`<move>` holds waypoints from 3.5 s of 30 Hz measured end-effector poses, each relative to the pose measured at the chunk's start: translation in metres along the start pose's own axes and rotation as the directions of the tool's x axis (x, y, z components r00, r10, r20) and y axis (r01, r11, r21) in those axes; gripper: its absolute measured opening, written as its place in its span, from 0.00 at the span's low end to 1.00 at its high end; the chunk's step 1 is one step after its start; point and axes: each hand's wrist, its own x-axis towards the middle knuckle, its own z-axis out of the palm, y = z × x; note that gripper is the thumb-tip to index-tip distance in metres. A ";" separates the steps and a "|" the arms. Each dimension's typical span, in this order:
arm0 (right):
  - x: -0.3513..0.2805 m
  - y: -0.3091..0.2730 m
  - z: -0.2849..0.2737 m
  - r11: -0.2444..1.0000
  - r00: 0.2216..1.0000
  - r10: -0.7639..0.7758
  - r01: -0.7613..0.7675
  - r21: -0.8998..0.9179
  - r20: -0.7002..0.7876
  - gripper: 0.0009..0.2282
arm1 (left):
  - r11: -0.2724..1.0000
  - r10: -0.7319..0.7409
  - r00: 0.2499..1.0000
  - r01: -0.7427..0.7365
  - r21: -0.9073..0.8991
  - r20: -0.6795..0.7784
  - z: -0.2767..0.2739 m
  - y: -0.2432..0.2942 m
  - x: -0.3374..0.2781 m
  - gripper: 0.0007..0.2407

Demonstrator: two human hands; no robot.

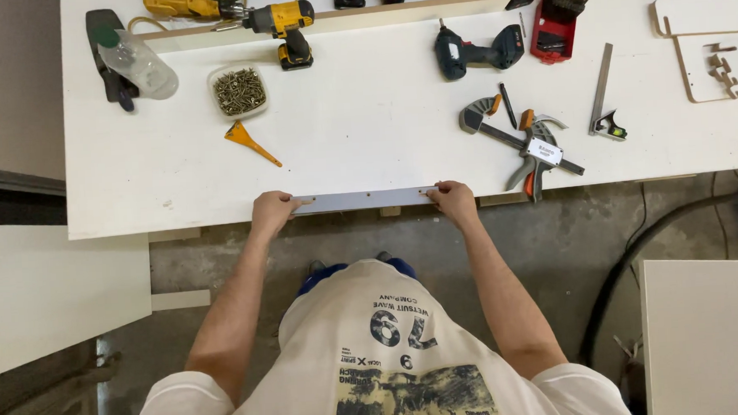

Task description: Aligning a metal bracket on a board, securing it with a clamp, and fastening it with screws using a power drill

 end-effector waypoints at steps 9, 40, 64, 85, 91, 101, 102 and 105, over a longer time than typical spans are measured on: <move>-0.001 -0.002 0.000 0.987 0.997 -0.055 0.063 -0.148 0.063 0.16 | 0.999 -0.021 1.000 0.020 0.041 0.009 -0.009 0.002 0.003 0.16; 0.010 -0.030 -0.002 0.796 0.937 -0.191 0.322 -0.513 0.293 0.13 | 0.835 0.054 0.980 -0.150 0.529 0.193 -0.013 0.007 0.015 0.11; 0.023 -0.006 -0.004 0.853 0.948 -0.224 0.303 -0.425 0.226 0.12 | 0.882 0.080 0.989 -0.127 0.453 0.123 -0.010 0.009 0.008 0.12; 0.026 0.000 0.004 0.900 0.964 -0.191 0.247 -0.359 0.185 0.12 | 0.866 0.076 0.994 -0.104 0.489 0.076 0.000 -0.008 0.028 0.11; 0.043 0.010 0.019 0.827 0.952 -0.239 0.303 -0.473 0.191 0.12 | 0.832 0.068 0.992 -0.113 0.542 0.102 0.003 -0.011 0.038 0.11; 0.009 -0.033 -0.008 0.819 0.946 -0.158 0.286 -0.498 0.284 0.14 | 0.877 0.039 0.986 -0.111 0.468 0.160 -0.009 0.017 0.016 0.11; 0.006 -0.037 -0.010 0.814 0.946 -0.150 0.284 -0.507 0.288 0.14 | 0.878 0.042 0.985 -0.115 0.464 0.165 -0.008 0.015 0.021 0.11; 0.017 -0.027 -0.006 0.821 0.946 -0.182 0.295 -0.489 0.267 0.14 | 0.838 0.077 0.979 -0.166 0.520 0.189 -0.006 0.014 0.026 0.10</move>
